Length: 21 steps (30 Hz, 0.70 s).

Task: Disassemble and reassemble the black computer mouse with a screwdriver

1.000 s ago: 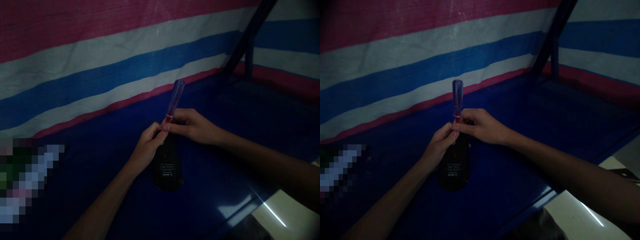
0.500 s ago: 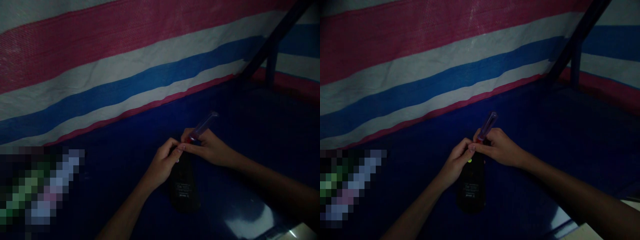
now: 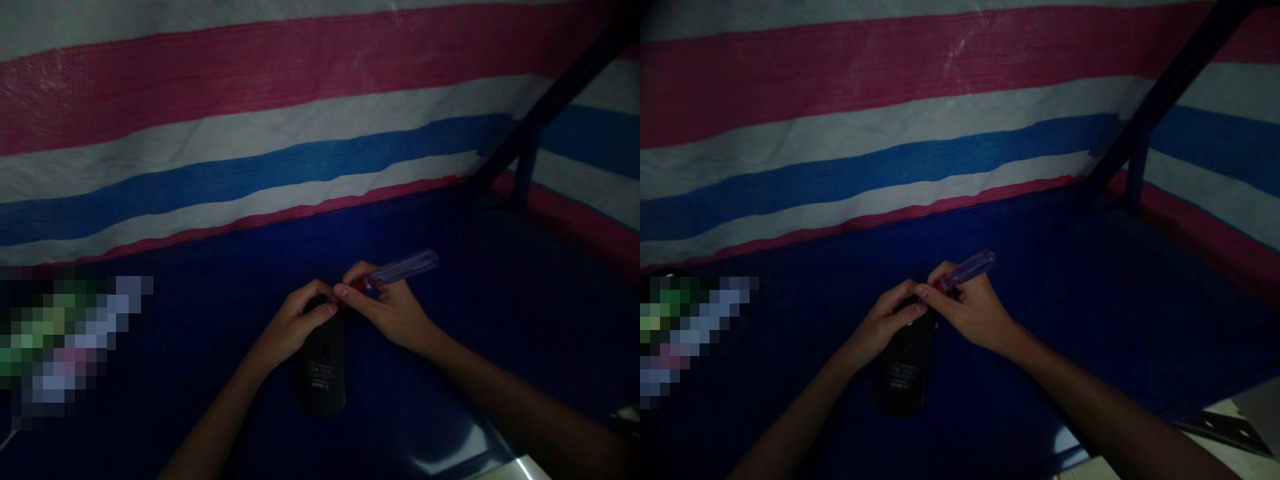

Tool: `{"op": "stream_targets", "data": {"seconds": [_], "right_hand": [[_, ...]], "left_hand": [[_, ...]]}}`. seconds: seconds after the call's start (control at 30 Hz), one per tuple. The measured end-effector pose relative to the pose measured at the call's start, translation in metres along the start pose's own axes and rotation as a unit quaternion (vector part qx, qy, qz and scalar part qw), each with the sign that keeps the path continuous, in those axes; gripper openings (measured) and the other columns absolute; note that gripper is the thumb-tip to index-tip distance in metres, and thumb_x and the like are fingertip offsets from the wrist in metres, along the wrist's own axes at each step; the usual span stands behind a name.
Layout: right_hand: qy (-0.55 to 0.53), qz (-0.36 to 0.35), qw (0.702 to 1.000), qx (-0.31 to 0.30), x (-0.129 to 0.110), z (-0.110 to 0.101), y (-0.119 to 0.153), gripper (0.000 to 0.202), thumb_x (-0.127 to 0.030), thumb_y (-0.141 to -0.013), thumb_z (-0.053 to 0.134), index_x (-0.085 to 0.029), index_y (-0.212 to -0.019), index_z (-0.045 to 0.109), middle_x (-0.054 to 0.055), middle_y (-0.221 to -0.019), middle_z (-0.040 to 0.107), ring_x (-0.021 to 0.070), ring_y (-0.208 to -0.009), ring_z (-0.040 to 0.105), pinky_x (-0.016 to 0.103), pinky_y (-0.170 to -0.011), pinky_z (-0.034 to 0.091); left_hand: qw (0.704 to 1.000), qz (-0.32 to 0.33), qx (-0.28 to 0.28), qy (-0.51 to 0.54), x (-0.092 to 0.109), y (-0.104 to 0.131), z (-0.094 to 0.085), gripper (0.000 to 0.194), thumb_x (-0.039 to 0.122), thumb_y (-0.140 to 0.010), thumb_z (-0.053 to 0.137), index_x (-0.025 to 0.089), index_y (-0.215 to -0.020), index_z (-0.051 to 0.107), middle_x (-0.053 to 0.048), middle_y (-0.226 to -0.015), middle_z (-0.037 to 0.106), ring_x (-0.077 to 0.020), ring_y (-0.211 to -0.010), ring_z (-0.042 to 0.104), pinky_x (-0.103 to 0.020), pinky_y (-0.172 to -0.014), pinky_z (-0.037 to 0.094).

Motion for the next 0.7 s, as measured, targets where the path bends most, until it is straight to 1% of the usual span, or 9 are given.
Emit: {"op": "stream_targets", "data": {"seconds": [0.1, 0.23, 0.33, 0.37, 0.43, 0.53, 0.6, 0.7], "right_hand": [[0.051, -0.041, 0.998, 0.023, -0.005, -0.007, -0.001, 0.020, -0.032, -0.088, 0.057, -0.018, -0.073, 0.058, -0.003, -0.059, 0.058, 0.0094, -0.053, 0.056, 0.020, -0.049, 0.044], [0.110, -0.067, 0.990, 0.052, -0.005, -0.023, -0.006, 0.016, -0.027, -0.089, 0.056, -0.018, -0.077, 0.058, -0.003, -0.062, 0.060, 0.0095, -0.054, 0.056, 0.020, -0.050, 0.043], [0.176, -0.096, 0.977, 0.068, -0.002, -0.036, -0.011, 0.011, -0.024, -0.089, 0.054, -0.018, -0.082, 0.059, 0.001, -0.073, 0.063, 0.0108, -0.064, 0.058, 0.023, -0.059, 0.044], [0.202, -0.105, 0.972, 0.064, 0.000, -0.038, -0.013, 0.009, -0.022, -0.089, 0.053, -0.017, -0.085, 0.059, 0.002, -0.077, 0.063, 0.0114, -0.067, 0.058, 0.024, -0.062, 0.044], [0.255, -0.116, 0.959, 0.032, 0.008, -0.037, -0.016, 0.009, -0.018, -0.089, 0.051, -0.017, -0.086, 0.060, 0.003, -0.081, 0.063, 0.0125, -0.071, 0.058, 0.025, -0.067, 0.044], [0.330, -0.114, 0.935, -0.057, 0.025, -0.025, -0.018, 0.014, -0.008, -0.085, 0.051, -0.018, -0.084, 0.061, 0.003, -0.083, 0.062, 0.0135, -0.072, 0.056, 0.025, -0.067, 0.042], [0.373, -0.108, 0.916, -0.103, 0.035, -0.016, -0.016, 0.019, -0.004, -0.084, 0.049, -0.017, -0.086, 0.063, 0.005, -0.084, 0.062, 0.0154, -0.073, 0.056, 0.028, -0.069, 0.042], [0.418, -0.105, 0.891, -0.140, 0.041, -0.006, -0.014, 0.023, -0.006, -0.086, 0.046, -0.015, -0.093, 0.066, 0.010, -0.092, 0.063, 0.0194, -0.080, 0.056, 0.033, -0.075, 0.043]], "left_hand": [[1.000, -0.004, 0.013, -0.001, -0.001, 0.000, -0.001, 0.018, 0.038, -0.083, 0.061, 0.020, -0.085, 0.061, -0.001, -0.080, 0.066, -0.0130, -0.066, 0.057, -0.024, -0.059, 0.039], [1.000, -0.019, 0.009, 0.022, -0.003, 0.000, 0.001, 0.016, 0.036, -0.085, 0.059, 0.021, -0.087, 0.060, -0.002, -0.093, 0.066, -0.0143, -0.074, 0.060, -0.026, -0.064, 0.041], [0.999, -0.029, -0.002, 0.036, -0.005, 0.001, 0.002, 0.014, 0.035, -0.085, 0.059, 0.021, -0.088, 0.060, -0.003, -0.097, 0.066, -0.0155, -0.078, 0.062, -0.028, -0.070, 0.043], [0.999, -0.028, -0.001, 0.038, -0.005, 0.001, 0.002, 0.014, 0.035, -0.085, 0.059, 0.021, -0.088, 0.060, -0.002, -0.096, 0.066, -0.0158, -0.079, 0.062, -0.029, -0.071, 0.044], [0.999, -0.031, -0.005, 0.038, -0.006, 0.001, 0.002, 0.015, 0.035, -0.084, 0.060, 0.021, -0.088, 0.060, -0.003, -0.096, 0.066, -0.0166, -0.080, 0.063, -0.030, -0.072, 0.045], [0.998, -0.038, 0.000, 0.054, -0.007, 0.000, 0.002, 0.018, 0.035, -0.082, 0.062, 0.021, -0.093, 0.059, -0.003, -0.096, 0.067, -0.0180, -0.079, 0.065, -0.030, -0.070, 0.048], [0.994, -0.038, 0.030, 0.097, -0.004, 0.001, -0.001, 0.025, 0.033, -0.080, 0.064, 0.022, -0.101, 0.057, -0.003, -0.095, 0.068, -0.0187, -0.077, 0.066, -0.030, -0.068, 0.050], [0.971, -0.047, 0.111, 0.204, -0.002, 0.004, -0.013, 0.034, 0.031, -0.080, 0.064, 0.024, -0.111, 0.052, -0.002, -0.093, 0.069, -0.0195, -0.072, 0.069, -0.029, -0.061, 0.052]]}}
Point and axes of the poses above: each hand's wrist, its own y-axis away from the middle knuckle, its own z-axis out of the palm, x = y × z, the point moved 9 cm from there along -y, towards the middle knuckle
